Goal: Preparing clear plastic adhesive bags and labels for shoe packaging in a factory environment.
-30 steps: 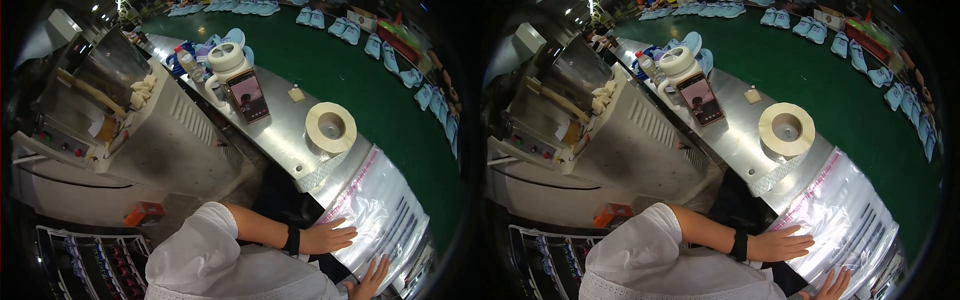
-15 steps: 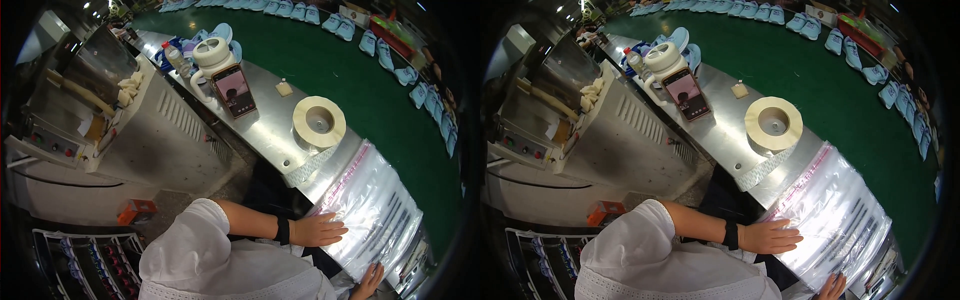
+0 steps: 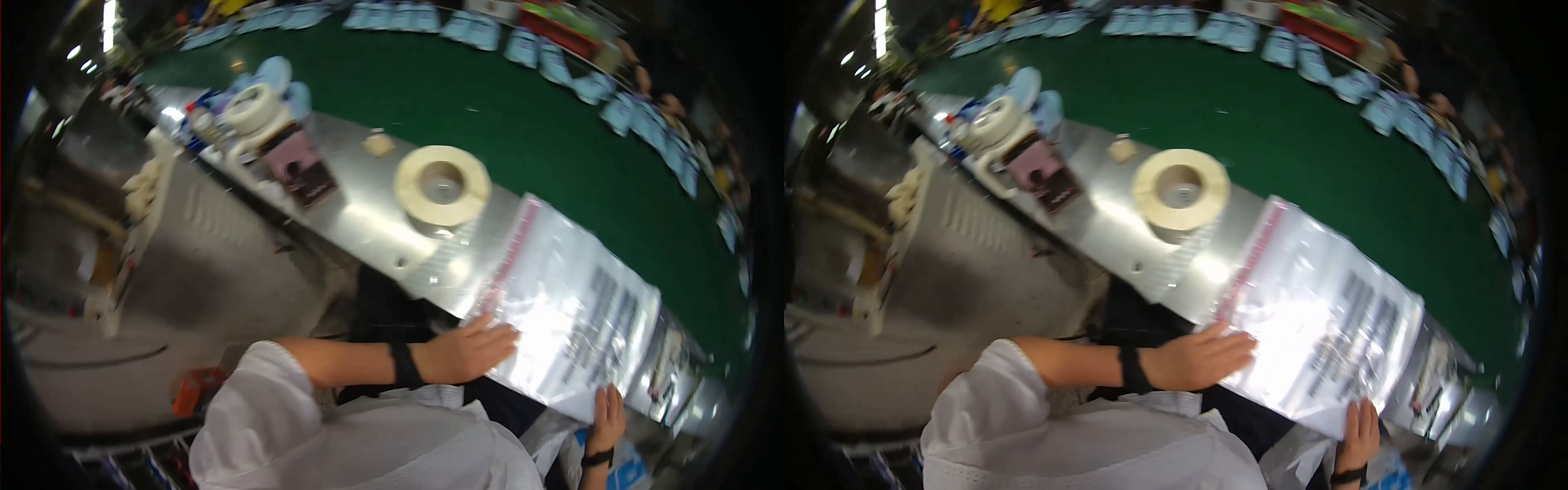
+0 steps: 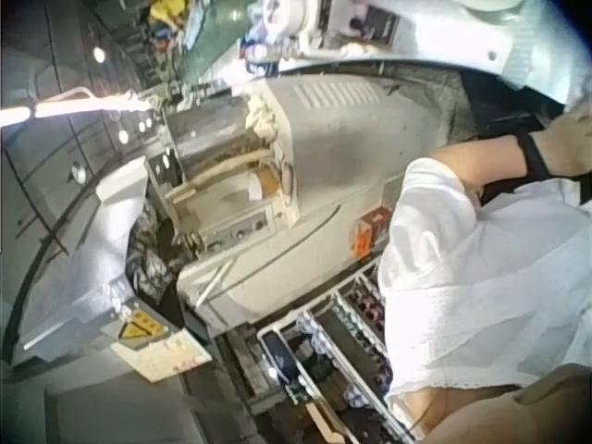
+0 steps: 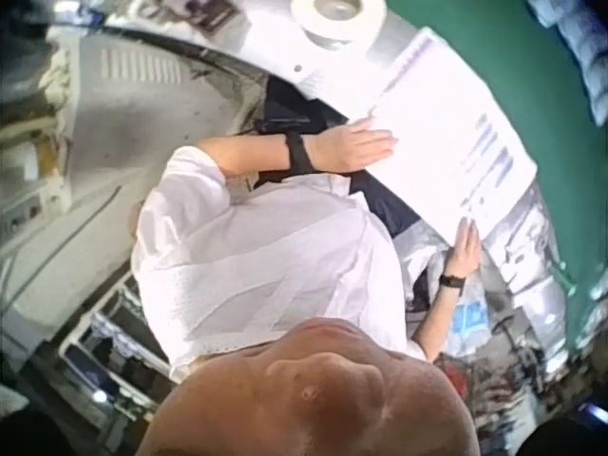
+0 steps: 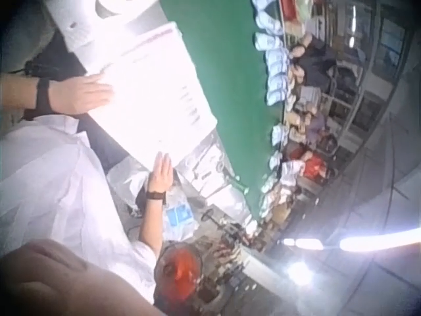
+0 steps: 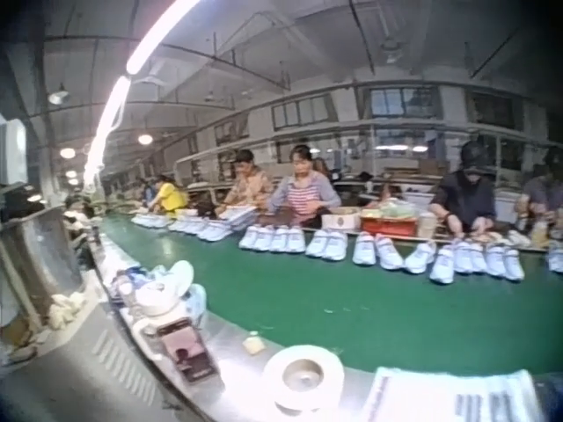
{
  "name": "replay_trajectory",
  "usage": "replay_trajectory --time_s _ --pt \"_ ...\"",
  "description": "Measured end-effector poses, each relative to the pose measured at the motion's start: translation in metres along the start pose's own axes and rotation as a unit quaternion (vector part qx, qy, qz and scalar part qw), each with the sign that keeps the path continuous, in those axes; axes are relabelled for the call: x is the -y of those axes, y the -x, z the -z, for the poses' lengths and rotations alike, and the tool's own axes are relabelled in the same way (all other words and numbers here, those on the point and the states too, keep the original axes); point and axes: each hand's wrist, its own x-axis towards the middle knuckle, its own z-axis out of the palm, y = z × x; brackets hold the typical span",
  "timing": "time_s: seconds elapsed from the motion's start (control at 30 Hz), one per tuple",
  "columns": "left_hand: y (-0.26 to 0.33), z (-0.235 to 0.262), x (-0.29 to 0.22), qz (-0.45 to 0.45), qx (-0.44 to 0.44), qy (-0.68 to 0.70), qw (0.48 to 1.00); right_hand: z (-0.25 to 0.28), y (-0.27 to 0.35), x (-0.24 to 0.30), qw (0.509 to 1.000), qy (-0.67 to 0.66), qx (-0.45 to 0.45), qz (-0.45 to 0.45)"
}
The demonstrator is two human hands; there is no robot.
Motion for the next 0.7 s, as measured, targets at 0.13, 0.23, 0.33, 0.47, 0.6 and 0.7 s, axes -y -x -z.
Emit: replay_trajectory --time_s 0.13,0.23,0.33,0.47,0.6,0.7 --pt "-0.016 0.020 0.013 0.002 0.071 -0.035 0.997 0.015 -0.039 0.003 0.998 0.034 -0.006 0.053" --pt "-0.031 0.035 0.022 -0.005 0.101 -0.027 0.994 0.019 -0.060 0.001 0.999 0.028 -0.016 0.036" --pt "-0.027 0.037 0.024 -0.012 0.138 0.013 0.990 0.022 -0.052 -0.001 0.999 0.017 -0.026 0.022" --pt "-0.017 0.022 0.014 -0.031 0.120 0.039 0.992 0.014 -0.037 -0.004 1.000 -0.009 -0.010 0.020" --pt "-0.043 0.037 0.009 0.013 0.104 0.098 0.990 0.028 -0.051 -0.021 0.994 -0.096 0.057 -0.010" --pt "-0.046 0.028 0.003 0.021 0.081 0.107 0.991 0.038 -0.061 -0.033 0.986 -0.140 0.085 -0.038"
